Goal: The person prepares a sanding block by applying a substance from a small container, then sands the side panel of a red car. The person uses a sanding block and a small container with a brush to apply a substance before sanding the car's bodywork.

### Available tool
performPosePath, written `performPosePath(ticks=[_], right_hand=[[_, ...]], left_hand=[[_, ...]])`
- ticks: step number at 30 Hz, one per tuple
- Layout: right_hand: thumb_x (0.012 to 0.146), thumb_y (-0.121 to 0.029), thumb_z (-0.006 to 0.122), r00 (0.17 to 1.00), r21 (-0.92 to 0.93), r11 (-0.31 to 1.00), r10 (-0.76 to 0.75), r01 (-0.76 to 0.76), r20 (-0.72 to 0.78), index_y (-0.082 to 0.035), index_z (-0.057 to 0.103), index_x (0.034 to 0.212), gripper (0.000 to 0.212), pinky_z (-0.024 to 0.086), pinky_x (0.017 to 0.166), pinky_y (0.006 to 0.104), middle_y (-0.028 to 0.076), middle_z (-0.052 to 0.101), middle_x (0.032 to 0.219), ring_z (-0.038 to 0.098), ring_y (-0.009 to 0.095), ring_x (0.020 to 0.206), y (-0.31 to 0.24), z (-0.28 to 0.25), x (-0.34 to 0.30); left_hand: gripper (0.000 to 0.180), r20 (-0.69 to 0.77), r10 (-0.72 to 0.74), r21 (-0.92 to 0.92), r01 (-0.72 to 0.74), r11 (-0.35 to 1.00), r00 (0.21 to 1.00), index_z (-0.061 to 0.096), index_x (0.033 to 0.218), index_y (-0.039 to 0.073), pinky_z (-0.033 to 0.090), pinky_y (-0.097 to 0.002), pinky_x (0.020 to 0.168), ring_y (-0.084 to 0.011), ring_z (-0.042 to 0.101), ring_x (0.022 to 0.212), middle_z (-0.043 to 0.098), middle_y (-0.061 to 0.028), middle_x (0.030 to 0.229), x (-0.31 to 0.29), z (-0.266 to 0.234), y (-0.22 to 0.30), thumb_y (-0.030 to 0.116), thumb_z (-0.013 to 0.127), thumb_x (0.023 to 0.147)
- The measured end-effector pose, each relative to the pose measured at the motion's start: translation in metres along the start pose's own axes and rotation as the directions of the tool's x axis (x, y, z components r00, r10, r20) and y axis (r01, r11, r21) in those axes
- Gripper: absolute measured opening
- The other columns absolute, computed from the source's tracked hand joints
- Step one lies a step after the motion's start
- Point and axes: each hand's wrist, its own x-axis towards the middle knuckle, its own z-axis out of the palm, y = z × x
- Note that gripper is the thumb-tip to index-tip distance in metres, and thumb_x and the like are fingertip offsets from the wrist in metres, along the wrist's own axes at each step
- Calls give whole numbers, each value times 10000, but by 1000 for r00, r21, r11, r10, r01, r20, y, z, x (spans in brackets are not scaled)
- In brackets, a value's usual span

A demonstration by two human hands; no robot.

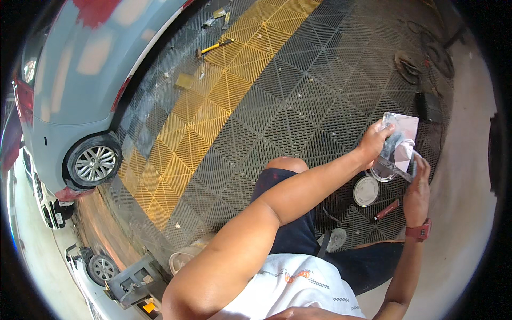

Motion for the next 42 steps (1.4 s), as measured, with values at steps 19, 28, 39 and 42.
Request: performPosePath(ticks=[19,28,39,42], right_hand=[[905,-474,902,-17,803,253,950,-539,-311,88,539,1317,786,622,677,389,178,684,1148,700,284,852,79,154,-35],[1111,-330,676,443,912,55,885,-407,144,2,706,1196,344,625,743,309,101,752,1055,745,172,865,97,187,-20],[1143,-272,602,630,925,258,776,-277,-28,72,682,1312,391,677,825,329,180,783,1098,803,231,926,84,70,-35],[1145,-255,588,641,951,236,766,-201,-55,94,655,1332,402,693,835,340,210,780,1119,814,268,965,86,19,-51]], left_hand=[[292,-286,-46,64,67,996,957,658,1173,42,617,-398,786,-195,731,836,741,-74,976,20,-27,-2,326,643,1107],[371,-491,71,200,33,979,869,662,1314,-32,529,-402,1025,-210,685,1117,729,-131,1240,25,-42,16,286,584,1139],[342,-439,180,454,45,890,880,701,1268,-50,543,-377,941,-196,700,1058,759,-132,1197,27,-56,7,248,624,1117],[337,-413,150,502,87,860,898,713,1263,-41,551,-379,927,-196,706,1042,769,-136,1183,34,-64,2,250,636,1111]])
